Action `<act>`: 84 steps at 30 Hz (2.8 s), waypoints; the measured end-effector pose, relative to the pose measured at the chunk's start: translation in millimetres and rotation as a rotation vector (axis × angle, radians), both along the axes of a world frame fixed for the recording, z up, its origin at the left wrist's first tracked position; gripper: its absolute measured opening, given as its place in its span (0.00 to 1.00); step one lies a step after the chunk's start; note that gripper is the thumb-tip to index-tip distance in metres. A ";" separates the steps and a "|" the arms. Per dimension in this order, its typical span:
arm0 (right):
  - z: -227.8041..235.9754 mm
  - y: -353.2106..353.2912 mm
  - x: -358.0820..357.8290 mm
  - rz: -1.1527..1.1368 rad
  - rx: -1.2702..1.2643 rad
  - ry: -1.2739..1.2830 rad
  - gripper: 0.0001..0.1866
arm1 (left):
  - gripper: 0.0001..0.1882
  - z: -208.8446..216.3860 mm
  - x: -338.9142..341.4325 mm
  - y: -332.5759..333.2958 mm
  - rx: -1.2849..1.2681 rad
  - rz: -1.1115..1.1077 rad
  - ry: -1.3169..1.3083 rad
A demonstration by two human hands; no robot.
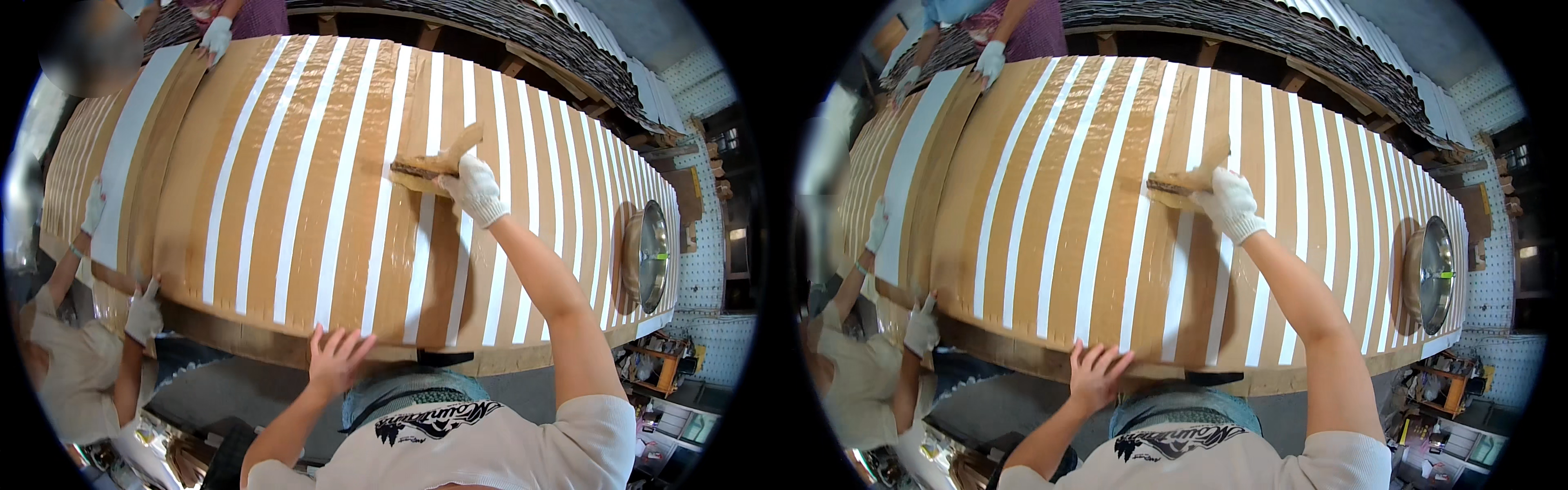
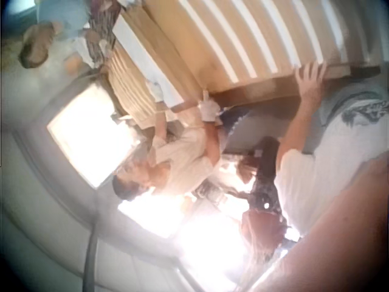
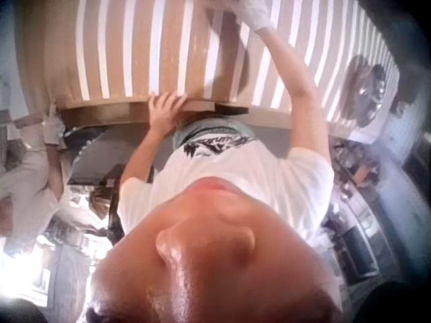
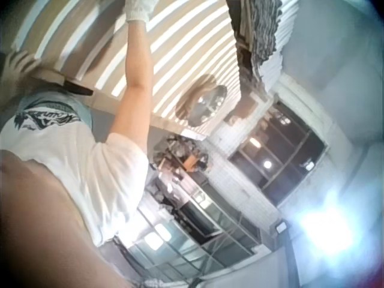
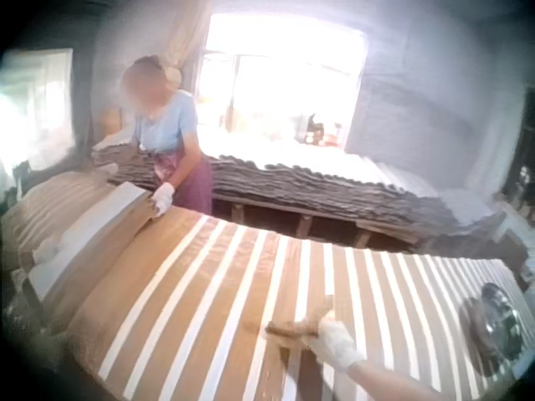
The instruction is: The person repeatedly brushes a liquid adhesive onto a large sheet of brown paper that is laid over a curved wooden form. They dip a brush into a metal bowl of liquid and apply it in long strokes along the paper surface, working methodically across the area.
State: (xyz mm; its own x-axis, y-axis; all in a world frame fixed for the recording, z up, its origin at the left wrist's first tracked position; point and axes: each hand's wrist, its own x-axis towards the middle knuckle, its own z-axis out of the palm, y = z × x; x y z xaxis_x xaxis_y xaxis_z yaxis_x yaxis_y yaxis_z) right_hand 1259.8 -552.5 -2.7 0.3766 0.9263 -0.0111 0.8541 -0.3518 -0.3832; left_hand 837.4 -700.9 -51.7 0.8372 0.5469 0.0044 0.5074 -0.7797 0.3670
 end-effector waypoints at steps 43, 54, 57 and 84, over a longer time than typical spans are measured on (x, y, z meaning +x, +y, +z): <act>-4.0 -101.1 -93.1 0.217 0.299 -0.156 0.17 | 0.26 -16.3 12.3 -15.8 0.146 0.750 -0.145; 30.4 -190.1 -125.0 0.354 -0.330 0.041 0.17 | 0.20 -36.5 15.8 -11.6 0.177 0.749 0.143; -2.3 -200.9 -107.8 0.347 -0.081 -0.180 0.15 | 0.24 -26.2 21.6 -5.9 0.181 0.713 0.281; 16.5 -47.1 107.7 -0.051 0.096 -0.014 0.19 | 0.66 43.5 94.7 9.2 -0.261 0.843 0.599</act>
